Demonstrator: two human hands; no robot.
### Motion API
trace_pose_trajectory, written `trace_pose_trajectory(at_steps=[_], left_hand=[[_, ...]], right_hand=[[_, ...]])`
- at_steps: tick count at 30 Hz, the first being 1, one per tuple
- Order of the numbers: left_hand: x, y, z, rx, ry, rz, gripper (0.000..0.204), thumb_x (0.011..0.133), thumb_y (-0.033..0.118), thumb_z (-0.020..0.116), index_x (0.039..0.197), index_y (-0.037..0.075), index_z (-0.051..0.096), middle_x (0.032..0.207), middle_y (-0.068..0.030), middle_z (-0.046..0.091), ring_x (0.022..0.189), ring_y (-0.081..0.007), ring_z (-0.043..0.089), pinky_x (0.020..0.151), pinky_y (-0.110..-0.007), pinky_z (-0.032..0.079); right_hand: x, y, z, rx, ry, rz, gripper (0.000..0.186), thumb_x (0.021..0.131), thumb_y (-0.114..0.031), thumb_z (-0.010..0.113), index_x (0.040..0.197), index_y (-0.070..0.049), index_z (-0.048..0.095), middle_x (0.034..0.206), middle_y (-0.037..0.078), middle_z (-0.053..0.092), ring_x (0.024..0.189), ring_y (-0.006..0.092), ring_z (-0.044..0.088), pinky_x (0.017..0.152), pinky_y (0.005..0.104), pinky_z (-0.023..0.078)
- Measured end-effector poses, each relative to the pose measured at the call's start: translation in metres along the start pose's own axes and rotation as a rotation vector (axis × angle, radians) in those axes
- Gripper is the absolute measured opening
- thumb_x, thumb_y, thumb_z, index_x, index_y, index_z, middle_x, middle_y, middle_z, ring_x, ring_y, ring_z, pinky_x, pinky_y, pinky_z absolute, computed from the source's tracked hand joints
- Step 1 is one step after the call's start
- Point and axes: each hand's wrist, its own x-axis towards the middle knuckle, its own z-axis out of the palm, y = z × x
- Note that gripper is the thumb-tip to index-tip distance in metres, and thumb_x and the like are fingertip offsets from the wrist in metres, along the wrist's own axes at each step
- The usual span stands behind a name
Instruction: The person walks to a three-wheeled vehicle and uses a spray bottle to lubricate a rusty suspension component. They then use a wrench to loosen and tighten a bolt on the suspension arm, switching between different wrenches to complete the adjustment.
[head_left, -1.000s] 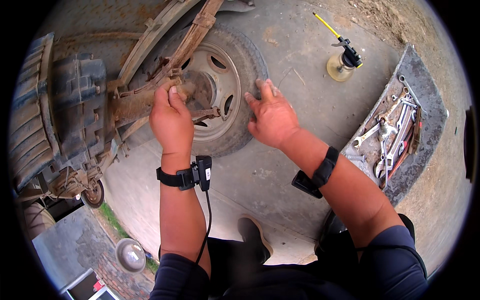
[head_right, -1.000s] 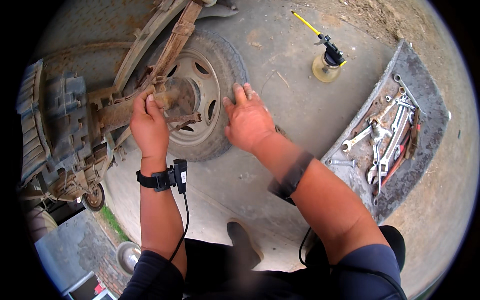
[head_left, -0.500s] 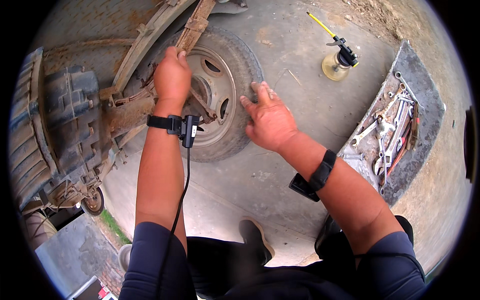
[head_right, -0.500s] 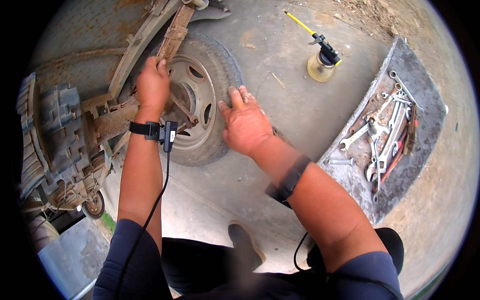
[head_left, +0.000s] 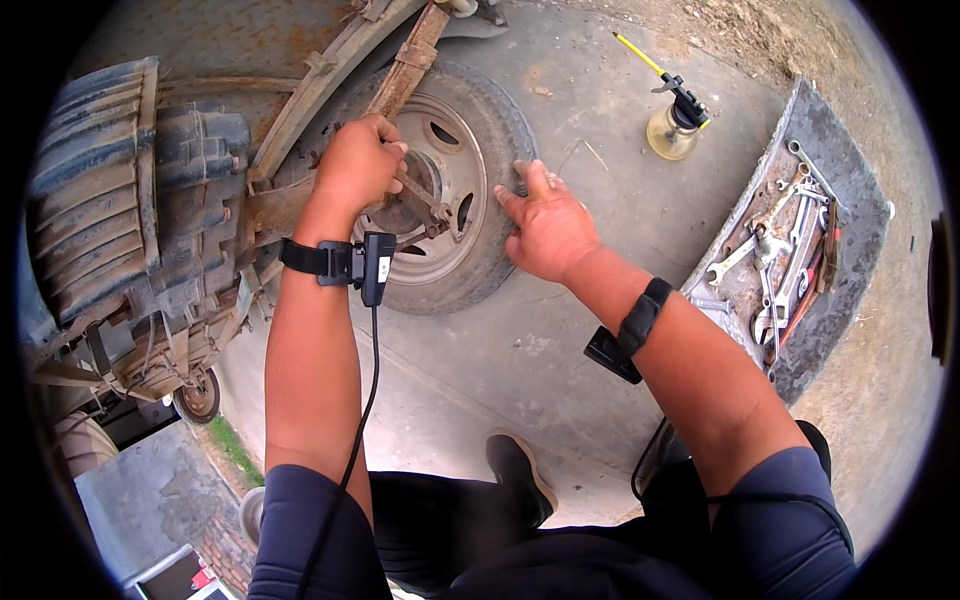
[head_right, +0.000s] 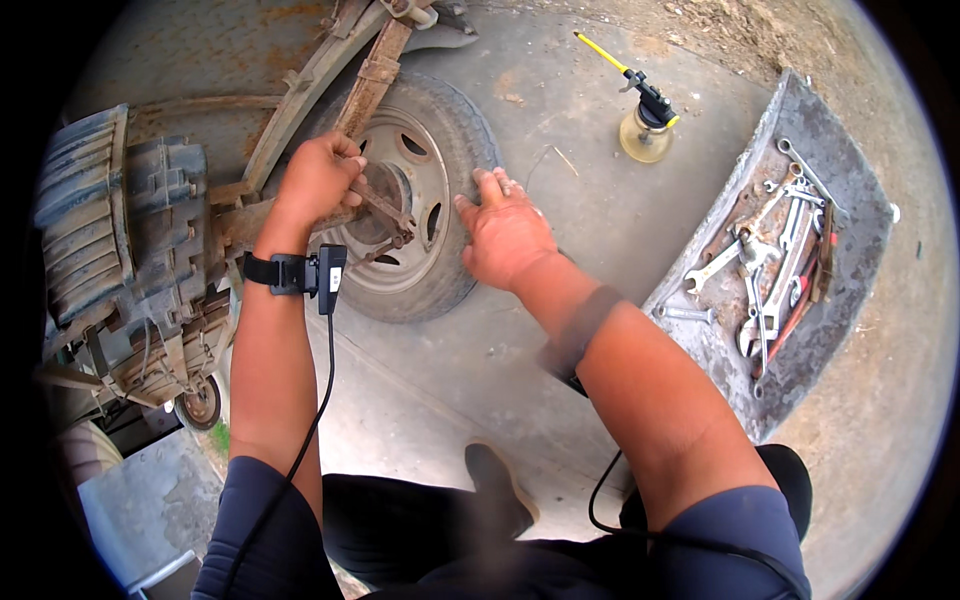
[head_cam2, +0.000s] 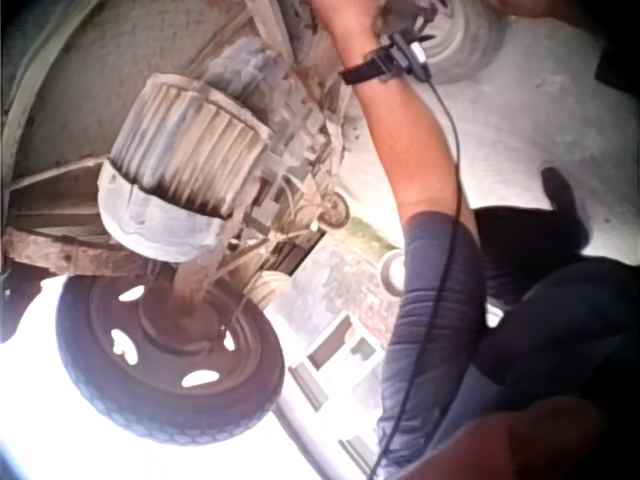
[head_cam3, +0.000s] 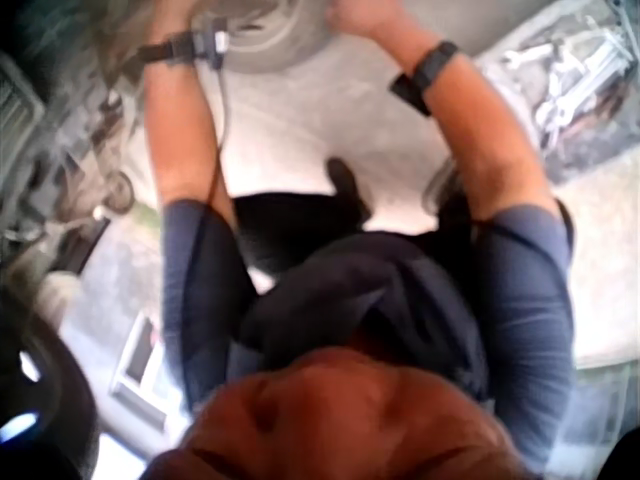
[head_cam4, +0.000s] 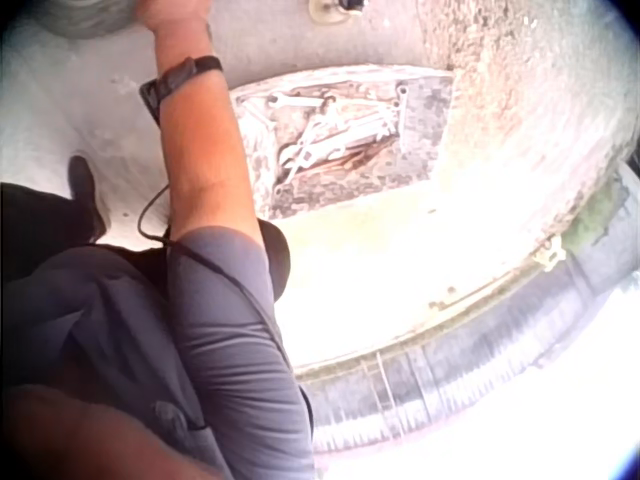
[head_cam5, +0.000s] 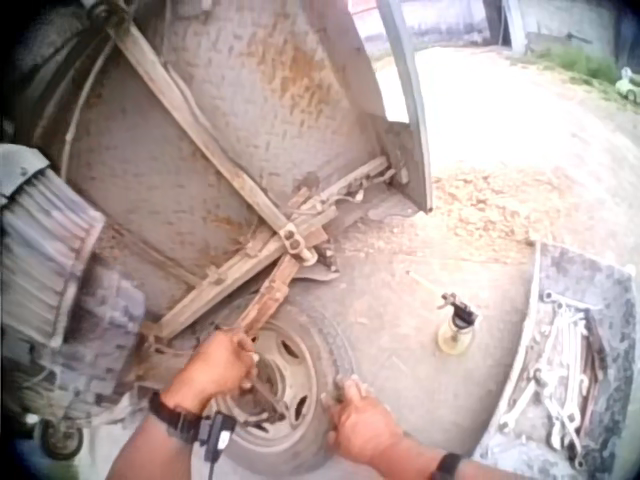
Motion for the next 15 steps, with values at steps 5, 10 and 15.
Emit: trace_pose_trajectory(at_steps=[5, 10, 15], left_hand=[[-0.033, 0.017, -0.022, -0.128, 0.219, 0.07, 0.023, 0.098, 0.012, 0.058, 0.116, -0.002, 0.062, 0.09, -0.009, 0.072, 0.062, -0.0118, 0.064, 0.056, -0.025, 0.048], [-0.118, 0.016, 0.004, -0.626, 0.421, 0.129, 0.037, 0.101, 0.008, 0.053, 0.135, -0.006, 0.052, 0.116, -0.0176, 0.068, 0.088, -0.0175, 0.071, 0.071, -0.024, 0.056], [-0.183, -0.033, 0.052, -1.182, 0.324, -0.186, 0.043, 0.101, 0.006, 0.053, 0.141, -0.006, 0.044, 0.127, -0.0222, 0.063, 0.103, -0.0279, 0.07, 0.082, -0.031, 0.058]], right_hand=[[-0.001, -0.002, -0.002, 0.005, -0.022, -0.007, 0.063, 0.086, -0.025, 0.066, 0.146, -0.013, 0.049, 0.158, 0.015, 0.027, 0.147, 0.0343, 0.027, 0.121, 0.0402, 0.027], [-0.004, 0.008, 0.0, -0.013, 0.044, -0.018, 0.062, 0.085, -0.025, 0.066, 0.143, -0.013, 0.052, 0.154, 0.015, 0.03, 0.142, 0.0362, 0.033, 0.118, 0.0403, 0.031], [-0.003, 0.007, 0.009, -0.048, 0.138, -0.051, 0.06, 0.081, -0.021, 0.065, 0.14, -0.014, 0.056, 0.148, 0.016, 0.034, 0.133, 0.0394, 0.045, 0.112, 0.0413, 0.04]])
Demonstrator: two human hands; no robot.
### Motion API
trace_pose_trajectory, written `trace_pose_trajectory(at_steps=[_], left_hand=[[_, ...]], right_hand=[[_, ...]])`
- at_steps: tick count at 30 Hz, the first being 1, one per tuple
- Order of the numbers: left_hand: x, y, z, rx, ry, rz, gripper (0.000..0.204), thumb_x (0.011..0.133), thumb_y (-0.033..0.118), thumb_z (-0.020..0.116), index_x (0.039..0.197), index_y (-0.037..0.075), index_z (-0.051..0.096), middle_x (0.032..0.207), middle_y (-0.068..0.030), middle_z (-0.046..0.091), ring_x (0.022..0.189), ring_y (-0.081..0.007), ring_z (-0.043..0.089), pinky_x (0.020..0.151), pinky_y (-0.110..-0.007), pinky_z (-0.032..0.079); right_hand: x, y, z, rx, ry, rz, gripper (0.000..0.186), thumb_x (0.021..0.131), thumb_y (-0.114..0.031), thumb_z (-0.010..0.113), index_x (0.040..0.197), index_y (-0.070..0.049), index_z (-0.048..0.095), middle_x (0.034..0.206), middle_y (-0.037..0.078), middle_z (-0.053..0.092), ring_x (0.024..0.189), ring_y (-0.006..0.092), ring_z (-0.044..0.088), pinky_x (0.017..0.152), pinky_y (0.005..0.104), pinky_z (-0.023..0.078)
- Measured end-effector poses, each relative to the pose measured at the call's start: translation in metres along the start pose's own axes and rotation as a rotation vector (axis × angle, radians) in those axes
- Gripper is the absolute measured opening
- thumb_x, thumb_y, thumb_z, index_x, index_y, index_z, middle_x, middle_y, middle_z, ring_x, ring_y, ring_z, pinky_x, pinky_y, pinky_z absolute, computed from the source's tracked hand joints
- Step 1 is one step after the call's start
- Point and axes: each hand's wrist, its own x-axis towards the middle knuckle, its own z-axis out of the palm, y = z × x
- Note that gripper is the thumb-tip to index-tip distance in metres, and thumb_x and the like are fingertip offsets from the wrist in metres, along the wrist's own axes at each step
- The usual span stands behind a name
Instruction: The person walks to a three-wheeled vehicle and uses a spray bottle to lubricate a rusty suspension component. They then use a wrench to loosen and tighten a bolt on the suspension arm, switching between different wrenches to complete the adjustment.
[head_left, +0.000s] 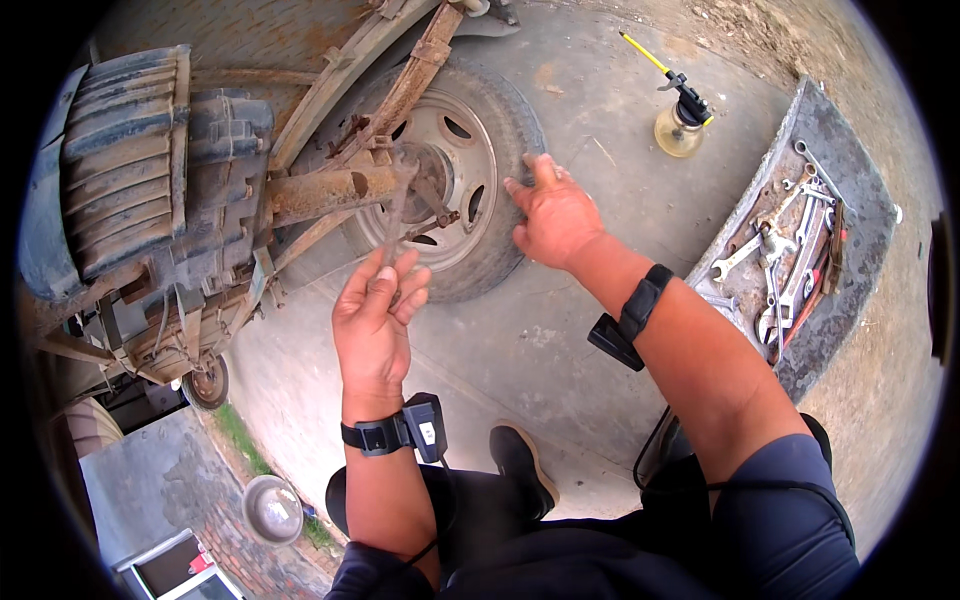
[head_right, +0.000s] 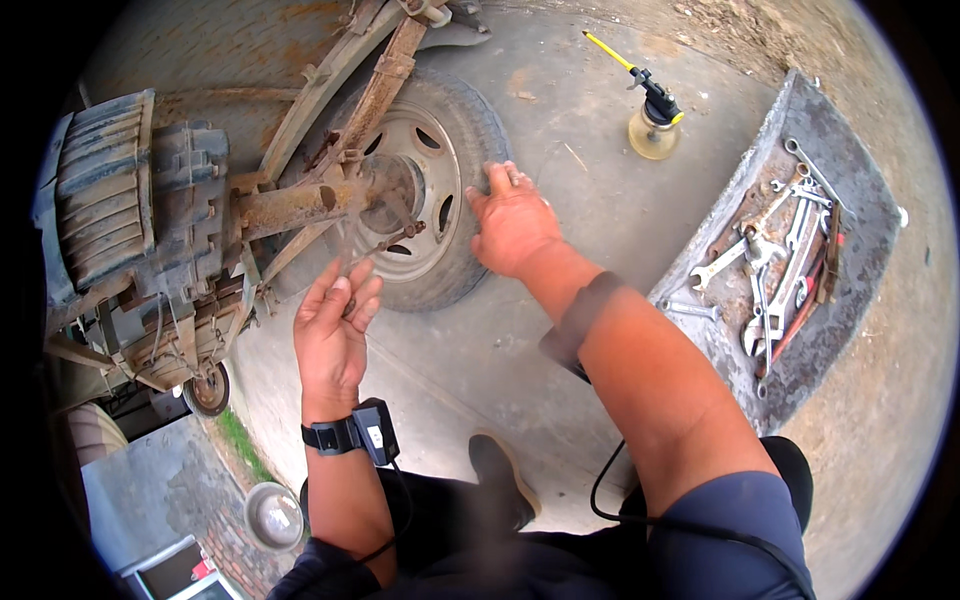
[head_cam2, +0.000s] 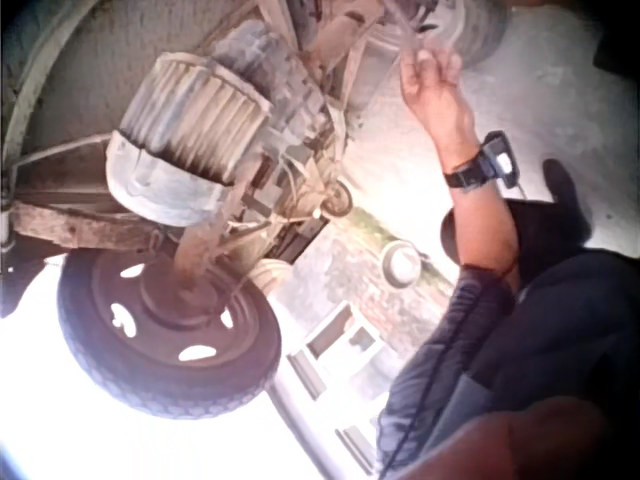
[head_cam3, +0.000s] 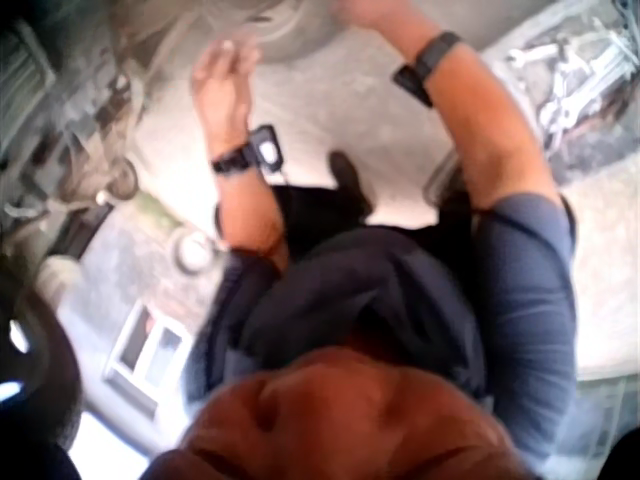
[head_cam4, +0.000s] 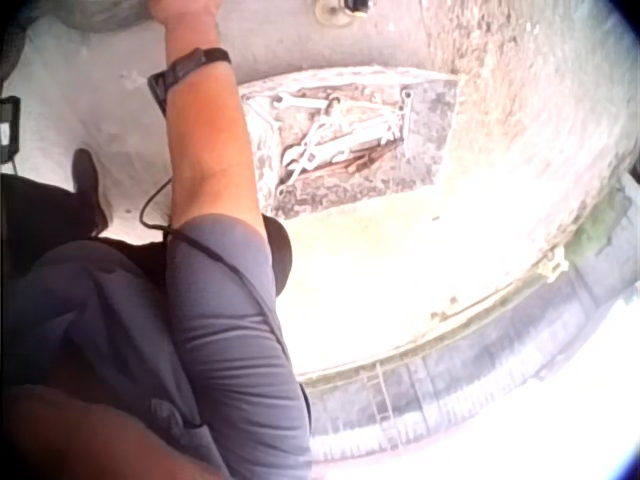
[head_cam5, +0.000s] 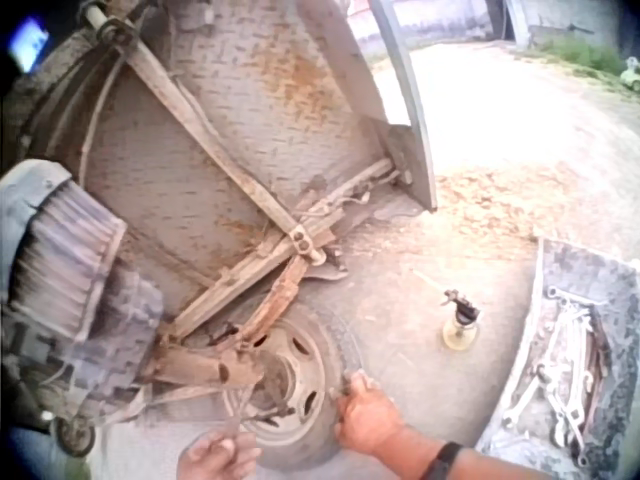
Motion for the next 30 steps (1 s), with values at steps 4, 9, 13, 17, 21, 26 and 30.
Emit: trace_pose_trajectory(at_steps=[4, 9, 13, 17, 21, 26, 30], left_hand=[[-0.02, -0.023, 0.008, -0.241, 0.167, -0.02, 0.04, 0.101, 0.009, 0.053, 0.138, -0.004, 0.047, 0.123, -0.0221, 0.065, 0.103, -0.0291, 0.07, 0.085, -0.037, 0.057], [-0.034, -0.045, 0.0, 0.065, -0.103, -0.19, 0.032, 0.102, 0.015, 0.054, 0.13, 0.0, 0.054, 0.107, -0.0162, 0.071, 0.095, -0.0263, 0.071, 0.078, -0.033, 0.054], [-0.039, -0.089, 0.01, 0.324, -0.093, -0.254, 0.023, 0.103, 0.019, 0.05, 0.118, 0.002, 0.055, 0.098, -0.0132, 0.071, 0.083, -0.0203, 0.071, 0.065, -0.028, 0.051], [-0.034, -0.143, 0.01, 0.523, -0.052, -0.187, 0.021, 0.104, 0.02, 0.047, 0.109, 0.001, 0.053, 0.094, -0.0126, 0.071, 0.072, -0.0168, 0.07, 0.055, -0.027, 0.048], [-0.021, -0.166, 0.022, 0.555, 0.001, -0.138, 0.022, 0.104, 0.02, 0.045, 0.108, -0.001, 0.052, 0.093, -0.0134, 0.071, 0.067, -0.0167, 0.07, 0.05, -0.028, 0.047], [-0.013, -0.174, 0.032, 0.578, 0.008, -0.126, 0.022, 0.104, 0.019, 0.044, 0.108, -0.002, 0.052, 0.092, -0.0141, 0.071, 0.063, -0.0174, 0.069, 0.048, -0.029, 0.047], [-0.009, -0.178, 0.036, 0.607, 0.015, -0.098, 0.022, 0.104, 0.018, 0.043, 0.108, -0.002, 0.052, 0.092, -0.0143, 0.071, 0.062, -0.0179, 0.068, 0.047, -0.029, 0.046]], right_hand=[[0.002, -0.011, -0.013, 0.026, -0.169, 0.054, 0.062, 0.087, -0.028, 0.066, 0.145, -0.013, 0.05, 0.154, 0.014, 0.03, 0.146, 0.0332, 0.03, 0.118, 0.0398, 0.033], [0.003, -0.007, -0.012, 0.007, -0.151, 0.066, 0.061, 0.087, -0.029, 0.067, 0.144, -0.013, 0.051, 0.153, 0.014, 0.032, 0.144, 0.0329, 0.032, 0.116, 0.0398, 0.035], [0.002, -0.008, -0.013, 0.004, -0.125, 0.055, 0.061, 0.085, -0.027, 0.066, 0.142, -0.012, 0.053, 0.151, 0.015, 0.034, 0.14, 0.0339, 0.037, 0.114, 0.0396, 0.037], [0.002, -0.007, 0.001, -0.025, -0.023, 0.005, 0.059, 0.081, -0.024, 0.065, 0.138, -0.013, 0.057, 0.149, 0.016, 0.036, 0.132, 0.0354, 0.047, 0.11, 0.0401, 0.042], [0.003, -0.006, 0.002, -0.026, -0.014, 0.009, 0.06, 0.081, -0.024, 0.065, 0.139, -0.012, 0.057, 0.149, 0.017, 0.036, 0.132, 0.0347, 0.047, 0.11, 0.0396, 0.042], [0.002, -0.006, 0.001, -0.017, -0.028, 0.028, 0.06, 0.08, -0.023, 0.065, 0.139, -0.013, 0.057, 0.149, 0.015, 0.035, 0.132, 0.0342, 0.047, 0.11, 0.0395, 0.042], [0.001, -0.005, 0.002, 0.003, -0.01, 0.025, 0.06, 0.08, -0.023, 0.065, 0.139, -0.013, 0.057, 0.15, 0.015, 0.035, 0.132, 0.034, 0.047, 0.11, 0.0396, 0.042]])
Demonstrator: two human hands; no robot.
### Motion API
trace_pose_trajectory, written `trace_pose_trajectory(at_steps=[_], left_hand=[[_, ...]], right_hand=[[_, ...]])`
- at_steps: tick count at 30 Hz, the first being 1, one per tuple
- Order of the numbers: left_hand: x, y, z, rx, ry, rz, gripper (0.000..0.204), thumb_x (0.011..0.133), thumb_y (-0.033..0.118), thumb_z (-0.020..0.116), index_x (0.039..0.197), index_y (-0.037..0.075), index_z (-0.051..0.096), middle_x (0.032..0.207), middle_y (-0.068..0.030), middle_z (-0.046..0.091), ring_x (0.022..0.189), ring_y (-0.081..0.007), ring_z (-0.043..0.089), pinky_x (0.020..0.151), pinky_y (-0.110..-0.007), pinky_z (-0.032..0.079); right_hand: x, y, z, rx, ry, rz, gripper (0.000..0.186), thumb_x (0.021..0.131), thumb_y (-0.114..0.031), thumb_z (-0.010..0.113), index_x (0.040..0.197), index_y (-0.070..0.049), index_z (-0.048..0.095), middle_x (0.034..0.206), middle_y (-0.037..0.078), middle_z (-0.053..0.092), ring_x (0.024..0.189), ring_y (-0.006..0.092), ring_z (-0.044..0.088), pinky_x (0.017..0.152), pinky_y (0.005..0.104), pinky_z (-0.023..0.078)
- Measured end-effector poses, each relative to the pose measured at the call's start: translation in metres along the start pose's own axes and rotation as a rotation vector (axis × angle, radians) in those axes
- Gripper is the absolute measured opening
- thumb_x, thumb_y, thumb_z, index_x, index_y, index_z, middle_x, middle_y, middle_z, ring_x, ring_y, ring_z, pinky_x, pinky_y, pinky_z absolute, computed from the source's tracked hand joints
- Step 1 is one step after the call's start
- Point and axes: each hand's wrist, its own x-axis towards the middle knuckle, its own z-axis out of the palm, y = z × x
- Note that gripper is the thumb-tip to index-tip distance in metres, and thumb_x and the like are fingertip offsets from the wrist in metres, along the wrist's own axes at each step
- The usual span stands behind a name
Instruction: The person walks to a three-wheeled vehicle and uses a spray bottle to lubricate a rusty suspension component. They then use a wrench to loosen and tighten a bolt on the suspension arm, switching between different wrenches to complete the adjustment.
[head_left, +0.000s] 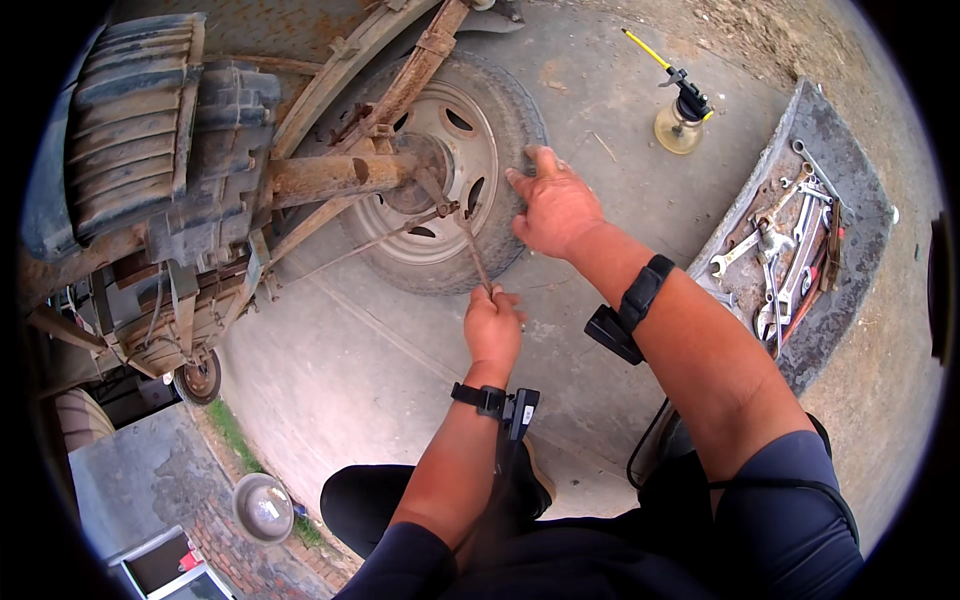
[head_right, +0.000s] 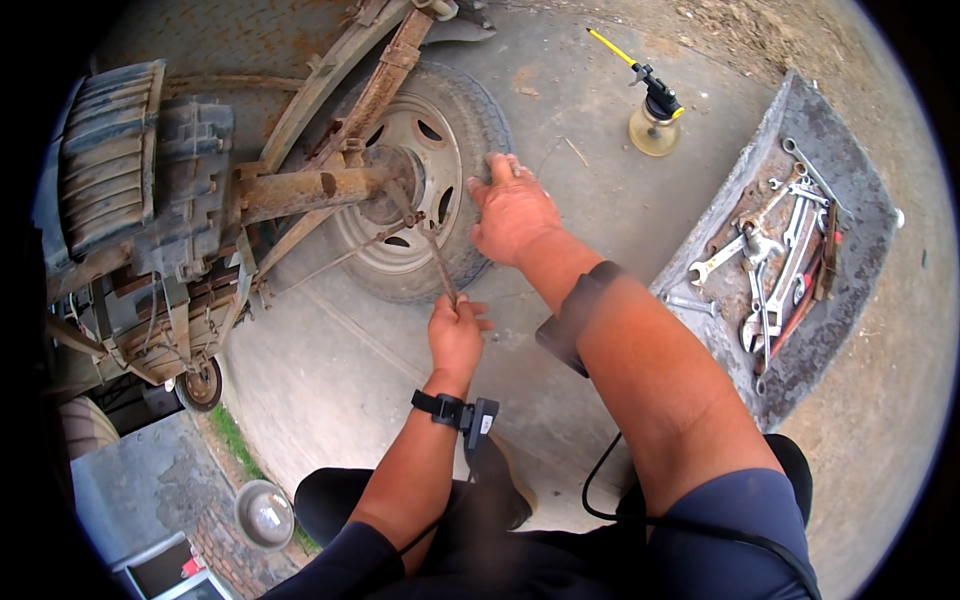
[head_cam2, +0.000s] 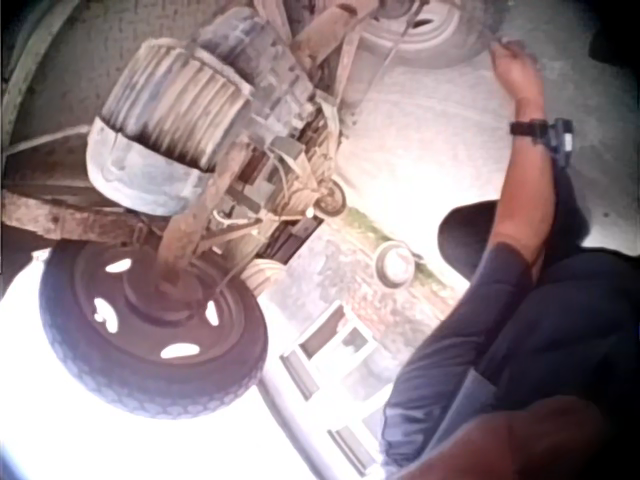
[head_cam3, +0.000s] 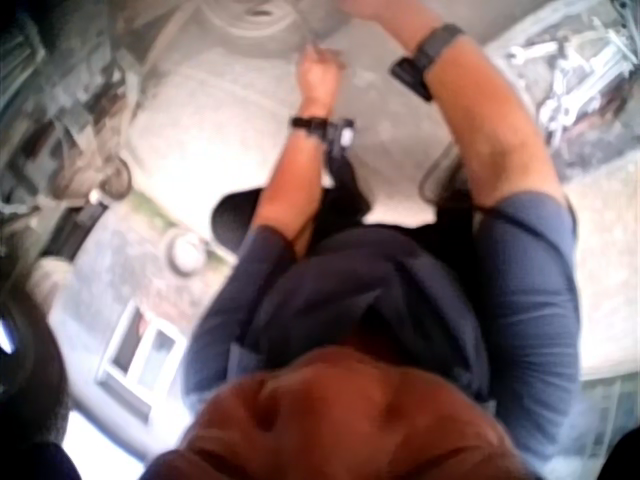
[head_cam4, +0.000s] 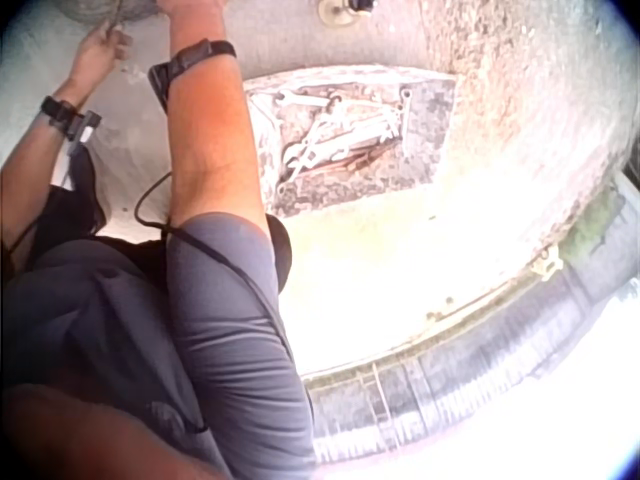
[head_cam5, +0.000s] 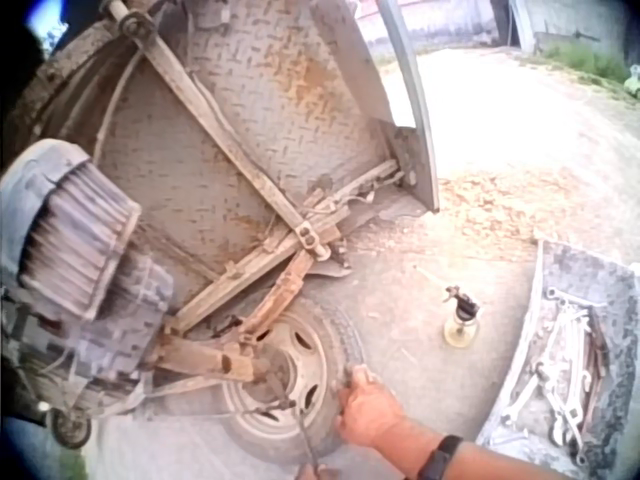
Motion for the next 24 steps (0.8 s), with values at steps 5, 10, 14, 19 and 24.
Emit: trace_pose_trajectory(at_steps=[5, 10, 14, 19, 24], left_hand=[[0.007, -0.001, 0.004, -0.01, 0.027, -0.003, 0.021, 0.104, 0.018, 0.043, 0.108, -0.001, 0.052, 0.091, -0.014, 0.07, 0.062, -0.0178, 0.068, 0.046, -0.029, 0.045], [0.01, -0.002, 0.008, -0.024, 0.039, -0.008, 0.021, 0.104, 0.018, 0.043, 0.107, -0.001, 0.051, 0.091, -0.014, 0.07, 0.061, -0.0178, 0.068, 0.046, -0.029, 0.045], [0.015, 0.002, 0.011, -0.014, 0.045, 0.003, 0.021, 0.104, 0.018, 0.043, 0.107, -0.001, 0.051, 0.09, -0.0145, 0.07, 0.06, -0.0183, 0.068, 0.046, -0.03, 0.046], [0.015, 0.003, 0.015, 0.008, 0.056, 0.023, 0.021, 0.104, 0.018, 0.044, 0.106, -0.002, 0.05, 0.087, -0.015, 0.07, 0.059, -0.0194, 0.068, 0.047, -0.032, 0.047], [0.02, 0.003, 0.016, 0.079, 0.029, 0.012, 0.022, 0.103, 0.018, 0.045, 0.104, -0.004, 0.052, 0.086, -0.0157, 0.07, 0.059, -0.0204, 0.068, 0.049, -0.033, 0.049]], right_hand=[[-0.001, -0.001, -0.002, -0.002, -0.011, 0.005, 0.061, 0.08, -0.023, 0.065, 0.139, -0.014, 0.057, 0.15, 0.015, 0.035, 0.132, 0.0341, 0.047, 0.11, 0.0395, 0.042], [0.0, -0.004, -0.013, 0.007, -0.122, 0.024, 0.062, 0.086, -0.03, 0.067, 0.143, -0.01, 0.052, 0.153, 0.017, 0.032, 0.144, 0.034, 0.033, 0.117, 0.0384, 0.032], [0.0, -0.004, -0.013, 0.019, -0.119, 0.022, 0.062, 0.085, -0.03, 0.067, 0.143, -0.01, 0.052, 0.153, 0.017, 0.032, 0.144, 0.034, 0.033, 0.117, 0.0385, 0.033], [0.0, -0.003, -0.012, 0.024, -0.109, 0.025, 0.062, 0.085, -0.028, 0.067, 0.143, -0.011, 0.052, 0.153, 0.017, 0.033, 0.144, 0.034, 0.034, 0.117, 0.0385, 0.033], [0.001, -0.003, -0.012, 0.035, -0.122, 0.025, 0.062, 0.085, -0.028, 0.066, 0.144, -0.011, 0.052, 0.154, 0.016, 0.032, 0.144, 0.0335, 0.033, 0.117, 0.0385, 0.033]])
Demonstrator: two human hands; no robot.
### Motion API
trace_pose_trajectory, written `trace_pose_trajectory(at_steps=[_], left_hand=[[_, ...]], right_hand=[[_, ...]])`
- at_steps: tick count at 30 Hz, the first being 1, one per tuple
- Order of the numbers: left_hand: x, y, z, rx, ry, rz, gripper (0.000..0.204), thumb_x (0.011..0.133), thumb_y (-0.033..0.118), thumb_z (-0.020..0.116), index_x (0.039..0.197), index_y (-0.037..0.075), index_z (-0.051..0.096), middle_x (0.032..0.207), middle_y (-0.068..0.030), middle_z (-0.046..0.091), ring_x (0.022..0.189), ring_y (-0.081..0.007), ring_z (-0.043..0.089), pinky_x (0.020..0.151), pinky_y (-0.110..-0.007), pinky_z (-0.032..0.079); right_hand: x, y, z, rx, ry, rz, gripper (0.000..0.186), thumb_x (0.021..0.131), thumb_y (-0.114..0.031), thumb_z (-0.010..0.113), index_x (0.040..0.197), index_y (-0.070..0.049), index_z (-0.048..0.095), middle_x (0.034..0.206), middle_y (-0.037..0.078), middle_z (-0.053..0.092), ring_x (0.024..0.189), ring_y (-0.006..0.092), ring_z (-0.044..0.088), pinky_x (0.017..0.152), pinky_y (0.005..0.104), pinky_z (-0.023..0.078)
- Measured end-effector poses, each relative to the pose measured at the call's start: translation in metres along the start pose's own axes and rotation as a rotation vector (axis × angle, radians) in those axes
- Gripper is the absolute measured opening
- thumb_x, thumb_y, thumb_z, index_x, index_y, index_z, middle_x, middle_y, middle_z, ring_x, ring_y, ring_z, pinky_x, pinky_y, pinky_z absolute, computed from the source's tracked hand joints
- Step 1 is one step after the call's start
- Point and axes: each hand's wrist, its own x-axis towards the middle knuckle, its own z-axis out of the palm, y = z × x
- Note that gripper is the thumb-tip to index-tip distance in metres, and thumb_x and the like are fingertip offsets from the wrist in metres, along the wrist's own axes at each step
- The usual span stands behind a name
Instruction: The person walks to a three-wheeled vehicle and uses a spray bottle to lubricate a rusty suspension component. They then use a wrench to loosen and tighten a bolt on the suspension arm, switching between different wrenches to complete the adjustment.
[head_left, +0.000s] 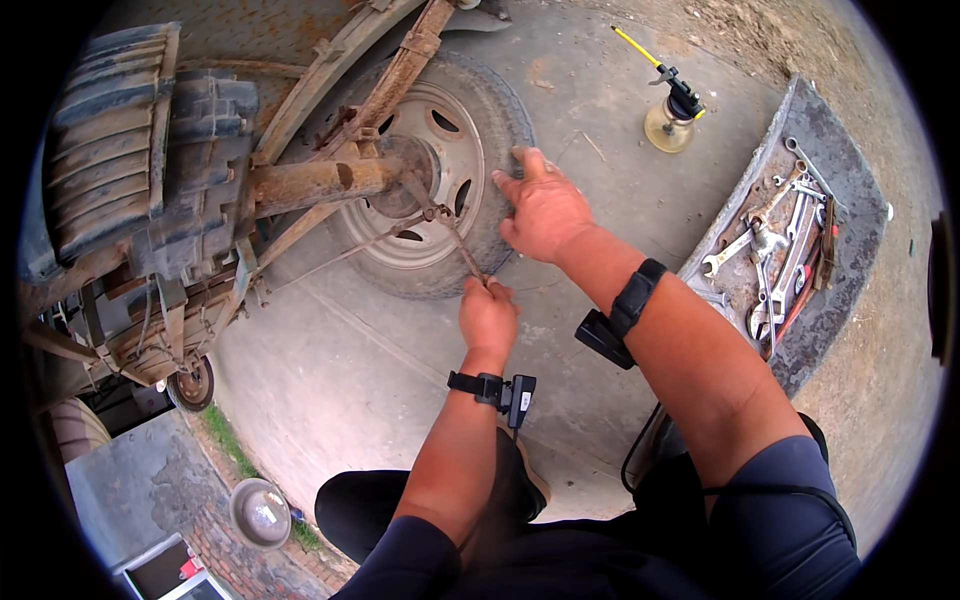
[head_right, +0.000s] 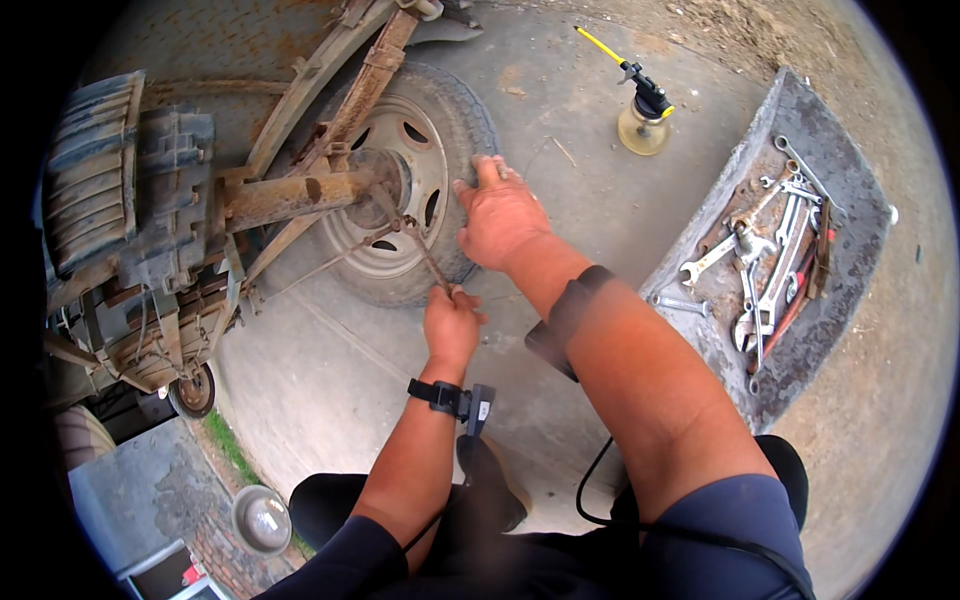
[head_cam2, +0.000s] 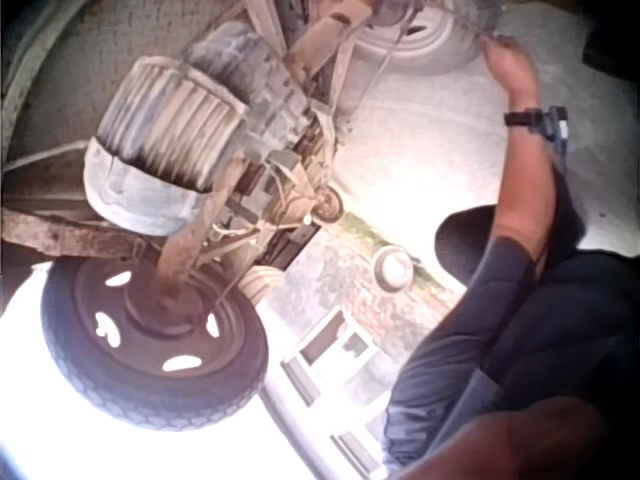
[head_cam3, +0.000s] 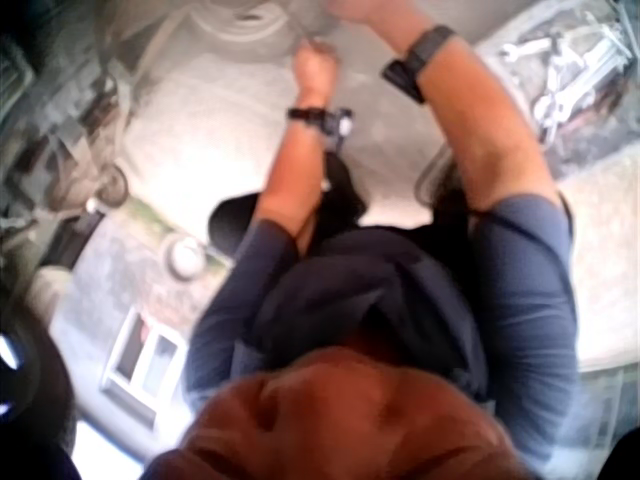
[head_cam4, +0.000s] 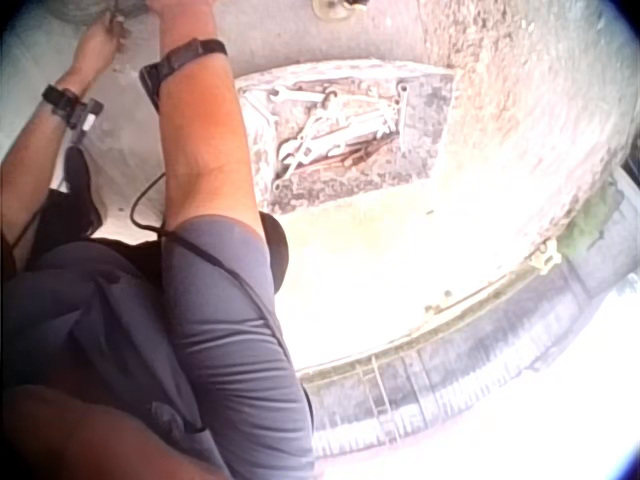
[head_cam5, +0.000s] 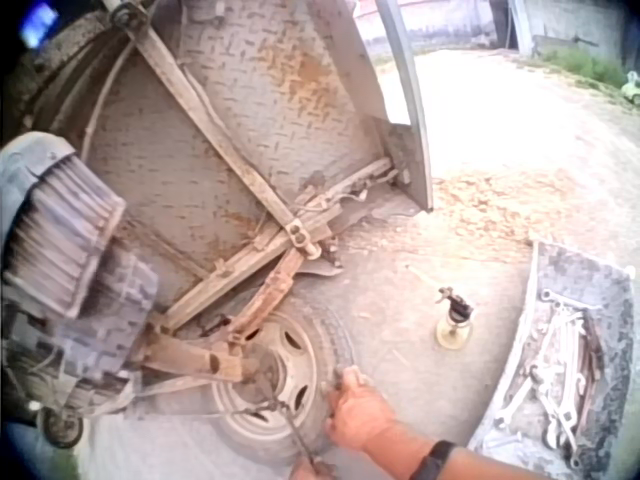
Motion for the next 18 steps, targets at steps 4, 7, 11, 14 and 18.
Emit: trace_pose_trajectory(at_steps=[4, 7, 11, 14, 18], left_hand=[[0.004, -0.013, -0.004, 0.096, 0.022, 0.071, 0.023, 0.102, 0.017, 0.047, 0.105, -0.004, 0.054, 0.081, -0.0148, 0.07, 0.057, -0.0211, 0.068, 0.05, -0.033, 0.052], [0.006, -0.014, -0.015, 0.177, 0.045, 0.142, 0.022, 0.101, 0.016, 0.048, 0.106, -0.004, 0.055, 0.078, -0.0143, 0.07, 0.055, -0.0217, 0.067, 0.051, -0.033, 0.053], [0.002, 0.003, -0.022, 0.129, 0.015, 0.085, 0.021, 0.101, 0.016, 0.048, 0.105, -0.004, 0.055, 0.077, -0.0147, 0.069, 0.054, -0.0219, 0.067, 0.051, -0.034, 0.052], [-0.001, 0.004, -0.019, 0.076, 0.028, 0.075, 0.021, 0.101, 0.016, 0.047, 0.106, -0.004, 0.054, 0.077, -0.015, 0.069, 0.054, -0.0217, 0.067, 0.051, -0.034, 0.051], [-0.005, 0.006, -0.014, 0.078, 0.028, 0.055, 0.021, 0.102, 0.016, 0.047, 0.106, -0.004, 0.053, 0.078, -0.015, 0.069, 0.054, -0.0215, 0.067, 0.052, -0.034, 0.051]], right_hand=[[0.0, 0.001, 0.0, 0.004, -0.005, 0.001, 0.063, 0.086, -0.028, 0.067, 0.144, -0.011, 0.051, 0.155, 0.016, 0.031, 0.145, 0.0336, 0.032, 0.118, 0.038, 0.032], [-0.001, 0.002, -0.001, 0.007, -0.012, 0.008, 0.063, 0.085, -0.028, 0.067, 0.144, -0.012, 0.051, 0.155, 0.016, 0.03, 0.145, 0.0337, 0.032, 0.118, 0.0378, 0.032], [0.0, 0.001, -0.001, -0.009, -0.01, 0.006, 0.063, 0.085, -0.028, 0.067, 0.144, -0.012, 0.052, 0.155, 0.015, 0.031, 0.145, 0.0338, 0.032, 0.118, 0.0381, 0.033], [0.0, 0.001, 0.0, -0.008, -0.004, 0.002, 0.063, 0.086, -0.028, 0.067, 0.144, -0.012, 0.052, 0.155, 0.015, 0.031, 0.145, 0.0338, 0.032, 0.118, 0.0383, 0.033], [-0.001, 0.0, -0.001, -0.002, -0.012, 0.016, 0.062, 0.086, -0.029, 0.068, 0.144, -0.012, 0.052, 0.155, 0.015, 0.031, 0.145, 0.0339, 0.032, 0.118, 0.0385, 0.033]])
